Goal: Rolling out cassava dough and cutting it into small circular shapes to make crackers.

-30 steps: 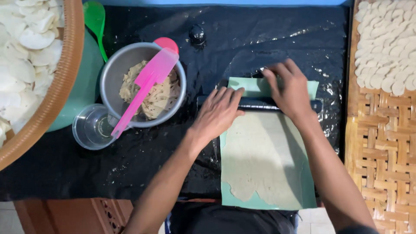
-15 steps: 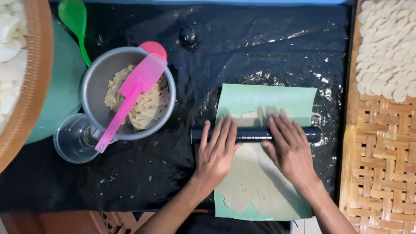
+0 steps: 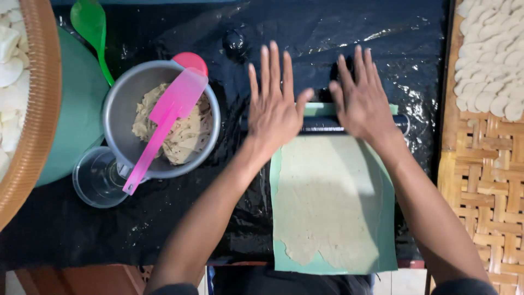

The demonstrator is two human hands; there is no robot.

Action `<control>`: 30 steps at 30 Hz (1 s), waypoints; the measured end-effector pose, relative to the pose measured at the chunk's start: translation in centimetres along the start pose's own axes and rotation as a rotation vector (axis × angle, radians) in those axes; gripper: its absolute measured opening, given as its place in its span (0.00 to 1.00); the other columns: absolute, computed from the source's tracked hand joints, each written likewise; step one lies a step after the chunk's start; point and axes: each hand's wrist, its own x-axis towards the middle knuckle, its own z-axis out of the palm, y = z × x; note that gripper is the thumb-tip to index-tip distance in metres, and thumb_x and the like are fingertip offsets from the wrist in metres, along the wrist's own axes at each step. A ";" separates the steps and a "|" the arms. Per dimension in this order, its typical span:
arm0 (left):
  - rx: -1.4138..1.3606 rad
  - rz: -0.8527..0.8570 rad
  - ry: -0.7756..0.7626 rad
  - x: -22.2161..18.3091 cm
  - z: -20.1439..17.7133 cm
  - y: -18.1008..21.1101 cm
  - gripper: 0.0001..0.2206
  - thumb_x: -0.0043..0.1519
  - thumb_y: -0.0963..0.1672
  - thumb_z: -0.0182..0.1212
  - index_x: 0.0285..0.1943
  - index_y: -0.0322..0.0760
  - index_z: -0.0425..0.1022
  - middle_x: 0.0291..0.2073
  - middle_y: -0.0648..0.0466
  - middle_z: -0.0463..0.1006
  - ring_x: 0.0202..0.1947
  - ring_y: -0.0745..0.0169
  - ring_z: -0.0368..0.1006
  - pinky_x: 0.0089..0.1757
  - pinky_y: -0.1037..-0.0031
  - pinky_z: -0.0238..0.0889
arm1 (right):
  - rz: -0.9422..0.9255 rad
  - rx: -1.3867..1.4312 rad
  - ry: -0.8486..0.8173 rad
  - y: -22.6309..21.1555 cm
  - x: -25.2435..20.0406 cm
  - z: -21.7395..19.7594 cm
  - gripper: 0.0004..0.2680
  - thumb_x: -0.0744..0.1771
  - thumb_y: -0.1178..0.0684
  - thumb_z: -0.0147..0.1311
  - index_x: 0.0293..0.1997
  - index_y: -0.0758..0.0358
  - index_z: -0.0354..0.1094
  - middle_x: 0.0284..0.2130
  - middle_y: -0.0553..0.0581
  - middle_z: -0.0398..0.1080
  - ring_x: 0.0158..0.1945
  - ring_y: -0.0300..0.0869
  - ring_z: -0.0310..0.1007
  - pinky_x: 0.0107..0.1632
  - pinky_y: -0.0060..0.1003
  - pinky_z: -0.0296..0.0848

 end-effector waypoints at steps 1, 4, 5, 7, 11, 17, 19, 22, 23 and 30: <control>-0.003 0.005 0.000 -0.3 -0.1 0.0 0.36 0.70 0.54 0.50 0.76 0.18 0.52 0.76 0.28 0.45 0.77 0.32 0.38 0.69 0.40 0.33 | 0.005 -0.003 0.002 0.2 0.5 0.2 0.22 0.75 0.46 0.37 0.74 0.76 0.56 0.71 0.84 0.47 0.76 0.71 0.41 0.74 0.58 0.45; 0.003 0.046 0.148 -1.3 -0.4 0.6 0.30 0.72 0.53 0.53 0.74 0.24 0.60 0.74 0.33 0.56 0.75 0.35 0.50 0.70 0.46 0.45 | 0.042 0.055 0.135 1.0 1.4 -0.1 0.19 0.76 0.46 0.38 0.67 0.75 0.65 0.69 0.81 0.55 0.74 0.70 0.54 0.73 0.57 0.57; -0.060 0.070 0.103 -1.9 -0.6 0.8 0.27 0.72 0.53 0.55 0.70 0.26 0.64 0.68 0.36 0.62 0.69 0.39 0.57 0.65 0.50 0.52 | 0.070 0.150 0.183 1.0 1.6 -0.5 0.19 0.76 0.46 0.38 0.63 0.75 0.68 0.65 0.79 0.60 0.67 0.68 0.61 0.68 0.56 0.63; -0.125 0.102 0.053 -3.3 -1.4 1.5 0.25 0.71 0.53 0.57 0.67 0.28 0.69 0.63 0.39 0.68 0.63 0.43 0.63 0.61 0.54 0.58 | 0.105 0.244 0.235 2.3 1.4 -0.7 0.19 0.75 0.46 0.38 0.58 0.74 0.71 0.62 0.76 0.66 0.61 0.66 0.69 0.63 0.55 0.68; -0.205 0.234 -0.102 -4.8 -2.7 1.6 0.25 0.62 0.53 0.65 0.58 0.29 0.75 0.50 0.43 0.73 0.51 0.47 0.69 0.50 0.58 0.62 | 0.159 0.569 0.378 5.0 -0.5 -2.1 0.20 0.77 0.44 0.32 0.56 0.71 0.73 0.51 0.66 0.76 0.57 0.52 0.77 0.60 0.46 0.74; -0.192 0.282 -0.150 -5.2 -2.7 1.6 0.25 0.58 0.50 0.70 0.58 0.28 0.73 0.47 0.44 0.75 0.51 0.47 0.70 0.50 0.59 0.64 | 0.313 0.545 0.419 8.7 -6.9 -3.6 0.20 0.78 0.43 0.35 0.58 0.74 0.71 0.49 0.63 0.77 0.54 0.47 0.76 0.59 0.40 0.73; -0.212 0.256 -0.134 -5.3 -3.3 1.3 0.26 0.59 0.50 0.70 0.58 0.27 0.71 0.48 0.42 0.75 0.50 0.46 0.71 0.50 0.58 0.64 | 0.365 0.479 0.396 9.0 -8.6 -3.4 0.19 0.78 0.43 0.36 0.59 0.73 0.71 0.49 0.62 0.77 0.53 0.45 0.76 0.58 0.38 0.72; -0.246 0.096 -0.052 -6.3 -4.8 0.9 0.26 0.60 0.48 0.69 0.61 0.26 0.68 0.48 0.39 0.76 0.50 0.42 0.72 0.49 0.56 0.64 | 0.458 0.328 0.213 7.8 -10.1 -2.9 0.15 0.74 0.47 0.49 0.59 0.70 0.72 0.38 0.59 0.75 0.40 0.41 0.73 0.44 0.36 0.71; -0.226 0.001 -0.004 -6.9 -5.0 0.8 0.25 0.61 0.48 0.69 0.61 0.27 0.68 0.47 0.38 0.76 0.49 0.40 0.72 0.49 0.55 0.64 | 0.404 0.369 0.203 7.6 -10.3 -2.5 0.14 0.71 0.50 0.55 0.60 0.70 0.70 0.37 0.57 0.74 0.39 0.39 0.72 0.43 0.35 0.71; 0.063 -0.350 0.034 -9.1 -5.0 -0.6 0.20 0.63 0.48 0.67 0.56 0.30 0.69 0.45 0.38 0.76 0.49 0.36 0.72 0.46 0.53 0.65 | 0.387 0.481 0.290 10.9 -9.0 0.2 0.11 0.70 0.55 0.61 0.57 0.69 0.71 0.37 0.56 0.73 0.39 0.36 0.71 0.44 0.31 0.72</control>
